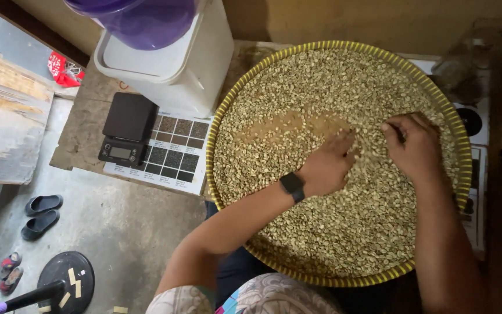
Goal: Manually sorting green coffee beans in a large tray to remove defects and impurities.
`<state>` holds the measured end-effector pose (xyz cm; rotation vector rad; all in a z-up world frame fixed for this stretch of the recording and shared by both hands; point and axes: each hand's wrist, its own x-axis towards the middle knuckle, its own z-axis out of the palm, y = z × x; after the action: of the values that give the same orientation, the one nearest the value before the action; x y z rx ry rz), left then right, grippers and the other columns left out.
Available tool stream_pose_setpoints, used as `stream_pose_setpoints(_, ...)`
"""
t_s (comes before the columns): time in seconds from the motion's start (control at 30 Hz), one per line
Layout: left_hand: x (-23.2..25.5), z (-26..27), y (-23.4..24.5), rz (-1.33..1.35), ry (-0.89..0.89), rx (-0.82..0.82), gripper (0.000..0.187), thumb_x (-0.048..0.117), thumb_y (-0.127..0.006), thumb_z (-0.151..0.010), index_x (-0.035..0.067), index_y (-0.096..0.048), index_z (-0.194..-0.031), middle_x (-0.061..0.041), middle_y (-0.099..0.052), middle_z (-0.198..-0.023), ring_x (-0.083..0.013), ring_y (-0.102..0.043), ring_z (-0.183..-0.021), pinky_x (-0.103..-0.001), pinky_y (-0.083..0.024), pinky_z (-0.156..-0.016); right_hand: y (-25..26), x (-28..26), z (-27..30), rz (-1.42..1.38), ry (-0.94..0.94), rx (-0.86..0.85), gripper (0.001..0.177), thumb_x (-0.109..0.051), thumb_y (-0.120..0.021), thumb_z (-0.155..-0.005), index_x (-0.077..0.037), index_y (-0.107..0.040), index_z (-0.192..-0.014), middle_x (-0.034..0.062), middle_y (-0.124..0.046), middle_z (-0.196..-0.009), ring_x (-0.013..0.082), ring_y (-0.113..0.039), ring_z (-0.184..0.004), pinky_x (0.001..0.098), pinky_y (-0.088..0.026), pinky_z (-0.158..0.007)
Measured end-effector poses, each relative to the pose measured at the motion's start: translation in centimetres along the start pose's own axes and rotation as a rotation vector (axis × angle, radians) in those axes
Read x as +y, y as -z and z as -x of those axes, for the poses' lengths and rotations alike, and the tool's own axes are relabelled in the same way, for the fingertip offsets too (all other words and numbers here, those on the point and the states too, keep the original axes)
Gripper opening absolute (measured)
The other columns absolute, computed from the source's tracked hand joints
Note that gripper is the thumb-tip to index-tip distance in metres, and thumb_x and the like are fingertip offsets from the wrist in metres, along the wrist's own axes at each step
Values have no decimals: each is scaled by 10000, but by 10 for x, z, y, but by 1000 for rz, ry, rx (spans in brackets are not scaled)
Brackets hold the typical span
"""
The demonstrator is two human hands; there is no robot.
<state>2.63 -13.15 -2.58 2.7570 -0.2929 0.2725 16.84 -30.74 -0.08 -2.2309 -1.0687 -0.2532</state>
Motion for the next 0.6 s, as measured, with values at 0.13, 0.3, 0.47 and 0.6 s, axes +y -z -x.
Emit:
stream_pose_setpoints(0.13,0,31,25,106,-118,78,513,-29,-626,-777,26,-664,-1286,-225,-553,-1490,-381,-583,-1321,-494,-511,-1126,-1,-13,-1,18,-25,-90,221,-125,-793,-974,30,-751,-1126,175,-701,-1074,325,-664,-903,421,-540,-787)
stream_pose_setpoints(0.3,-18,60,77,230,-175,69,473,-68,-591,-850,152,-714,-1249,-108,-656,-1398,-328,-625,-1312,-479,-548,-1120,-4,-37,-3,50,-92,-313,192,-167,-700,-991,-70,-747,-1149,119,-700,-1085,261,-647,-822,416,-574,-708)
stream_pose_setpoints(0.47,-88,73,78,31,-86,141,535,379,-685,-966,116,-608,-1426,-239,-560,-1431,-465,-560,-1336,-618,-467,-1080,-13,-55,2,-181,139,-339,180,-111,-668,-985,-38,-751,-1128,189,-737,-1043,436,-693,-1047,538,-561,-853)
stream_pose_setpoints(0.6,-118,91,88,-179,233,-32,730,551,-571,-1006,200,-399,-1622,-241,-337,-1655,-488,-322,-1516,-695,-267,-1196,-8,-78,-4,-227,162,-473,274,-170,-559,-1061,-19,-704,-1238,204,-708,-1207,449,-642,-1200,586,-533,-966)
